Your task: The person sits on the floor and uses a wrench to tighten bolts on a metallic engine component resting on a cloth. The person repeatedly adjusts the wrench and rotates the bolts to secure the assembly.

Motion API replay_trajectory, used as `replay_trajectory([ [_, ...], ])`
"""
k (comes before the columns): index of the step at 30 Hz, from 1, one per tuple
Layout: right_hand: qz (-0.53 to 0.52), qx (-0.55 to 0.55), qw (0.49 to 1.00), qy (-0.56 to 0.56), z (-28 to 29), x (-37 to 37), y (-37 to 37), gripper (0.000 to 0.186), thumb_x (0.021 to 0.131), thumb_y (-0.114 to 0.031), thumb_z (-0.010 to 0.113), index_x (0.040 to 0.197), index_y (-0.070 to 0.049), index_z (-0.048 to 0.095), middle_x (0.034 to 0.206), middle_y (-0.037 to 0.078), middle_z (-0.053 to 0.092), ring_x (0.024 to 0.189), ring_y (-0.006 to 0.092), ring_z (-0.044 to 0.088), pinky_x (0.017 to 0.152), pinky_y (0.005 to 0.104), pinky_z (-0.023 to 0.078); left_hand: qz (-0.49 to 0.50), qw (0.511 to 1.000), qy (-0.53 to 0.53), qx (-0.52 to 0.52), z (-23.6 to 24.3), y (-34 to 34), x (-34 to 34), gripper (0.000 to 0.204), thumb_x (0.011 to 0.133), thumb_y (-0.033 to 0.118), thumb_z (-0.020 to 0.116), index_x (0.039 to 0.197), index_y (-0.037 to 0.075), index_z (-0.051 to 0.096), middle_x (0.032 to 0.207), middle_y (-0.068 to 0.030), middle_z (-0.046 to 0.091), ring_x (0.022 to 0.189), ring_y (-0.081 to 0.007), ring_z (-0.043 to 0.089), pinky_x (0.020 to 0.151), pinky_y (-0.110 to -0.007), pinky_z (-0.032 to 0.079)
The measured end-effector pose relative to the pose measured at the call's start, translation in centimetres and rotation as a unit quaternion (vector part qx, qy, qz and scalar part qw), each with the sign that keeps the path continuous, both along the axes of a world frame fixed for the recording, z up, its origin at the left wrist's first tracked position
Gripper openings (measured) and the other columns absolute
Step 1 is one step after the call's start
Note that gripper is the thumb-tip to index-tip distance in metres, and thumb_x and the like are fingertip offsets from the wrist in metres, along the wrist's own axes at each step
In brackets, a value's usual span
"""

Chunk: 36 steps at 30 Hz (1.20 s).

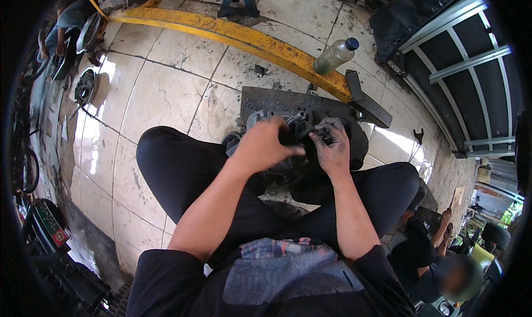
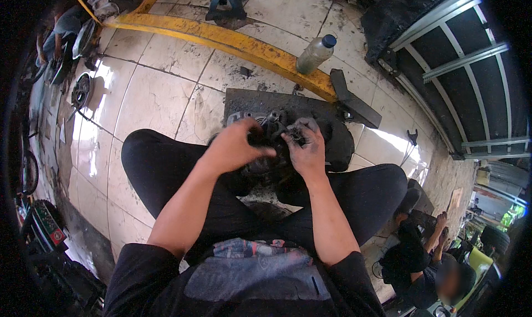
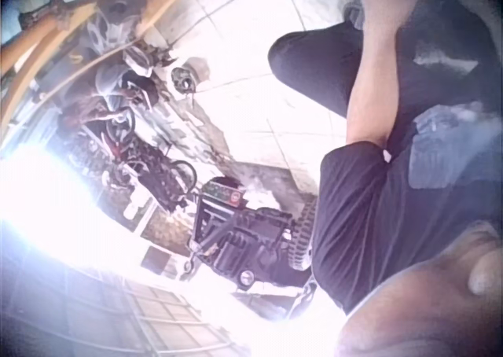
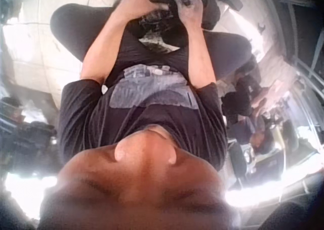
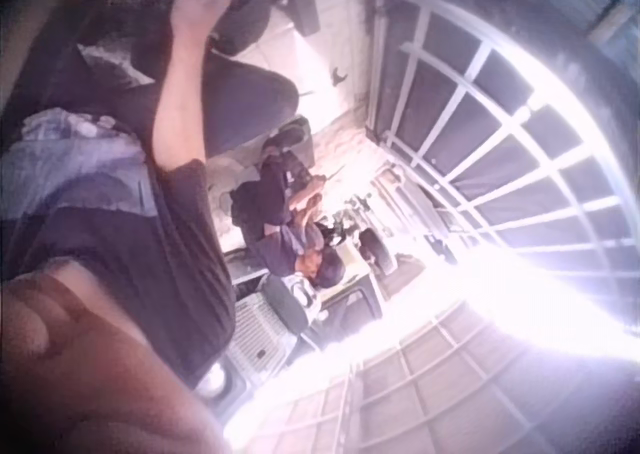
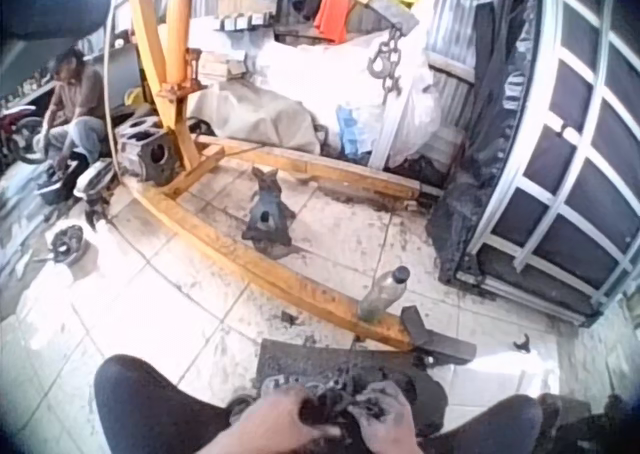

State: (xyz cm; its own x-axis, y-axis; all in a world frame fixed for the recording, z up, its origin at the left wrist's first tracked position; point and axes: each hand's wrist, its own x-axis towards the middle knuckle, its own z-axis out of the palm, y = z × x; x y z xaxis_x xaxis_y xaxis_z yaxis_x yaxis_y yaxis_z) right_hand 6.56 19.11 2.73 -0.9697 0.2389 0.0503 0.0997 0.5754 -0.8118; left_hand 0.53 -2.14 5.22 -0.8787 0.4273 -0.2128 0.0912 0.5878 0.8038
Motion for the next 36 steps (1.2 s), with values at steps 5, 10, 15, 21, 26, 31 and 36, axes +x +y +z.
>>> replay_trajectory([
  [5,-0.017,-0.054,0.998,-0.004,-0.8,-0.5,-0.7,0.021,0.081,-0.004,0.085,0.096,0.002,0.072,0.093,0.015,0.073,0.084,0.0279,0.072,0.078,0.0357,0.055,0.089,0.995,-0.03,0.028,-1.1,0.2,-0.2,0.022,0.092,0.02,0.076,0.104,0.002,0.074,0.094,-0.0229,0.074,0.096,-0.0421,0.072,0.083,-0.047,0.054],
  [10,-0.016,-0.048,0.997,0.066,-1.9,-2.0,-2.4,0.024,0.079,-0.007,0.088,0.093,0.001,0.07,0.088,0.015,0.071,0.078,0.0272,0.07,0.073,0.0353,0.054,0.092,0.995,-0.03,0.024,-1.3,-0.2,-1.1,0.034,0.083,0.028,0.085,0.1,0.001,0.074,0.092,-0.0231,0.073,0.092,-0.0407,0.072,0.08,-0.048,0.055],
  [15,-0.085,-0.065,0.994,0.035,-3.9,-1.9,-2.4,0.024,0.08,-0.009,0.088,0.087,0.001,0.068,0.08,0.014,0.071,0.071,0.0213,0.066,0.068,0.0351,0.052,0.034,0.994,-0.053,-0.087,-1.4,1.7,-1.0,0.039,0.078,0.033,0.088,0.1,0.002,0.077,0.095,-0.0233,0.074,0.095,-0.0431,0.071,0.082,-0.049,0.056],
  [21,-0.099,-0.065,0.992,0.039,-3.1,-1.2,-0.1,0.023,0.082,-0.013,0.088,0.086,0.003,0.071,0.08,0.013,0.072,0.077,0.0185,0.068,0.076,0.0336,0.054,0.041,0.999,-0.025,-0.016,-1.3,0.6,-0.4,0.021,0.085,0.019,0.081,0.099,0.004,0.077,0.092,-0.022,0.073,0.091,-0.0424,0.071,0.08,-0.046,0.055],
  [26,-0.097,-0.074,0.992,-0.032,-2.4,-2.6,-1.2,0.03,0.076,-0.016,0.093,0.088,0.002,0.072,0.081,0.013,0.072,0.079,0.0184,0.068,0.076,0.0347,0.054,0.172,0.981,-0.001,0.087,-2.4,1.0,-2.0,0.016,0.086,0.01,0.079,0.098,0.001,0.076,0.089,-0.0209,0.073,0.084,-0.0395,0.07,0.077,-0.041,0.054],
  [31,-0.098,-0.045,0.985,-0.131,-3.7,-2.6,2.3,0.023,0.081,-0.009,0.085,0.1,0.0,0.078,0.092,0.012,0.08,0.086,0.0202,0.074,0.082,0.0343,0.055,0.087,0.994,-0.053,0.042,-2.2,1.3,-2.3,0.018,0.083,0.012,0.084,0.095,-0.001,0.077,0.081,-0.016,0.071,0.075,-0.0243,0.066,0.073,-0.037,0.053],
  [36,0.01,-0.088,0.989,-0.116,-0.9,-1.1,1.6,0.029,0.077,-0.016,0.09,0.098,0.0,0.078,0.094,0.015,0.079,0.088,0.0251,0.075,0.084,0.038,0.056,0.076,0.994,-0.06,-0.057,0.2,-1.7,-2.4,0.019,0.083,0.013,0.086,0.092,-0.001,0.077,0.072,-0.0128,0.069,0.068,-0.0183,0.063,0.068,-0.037,0.051],
])
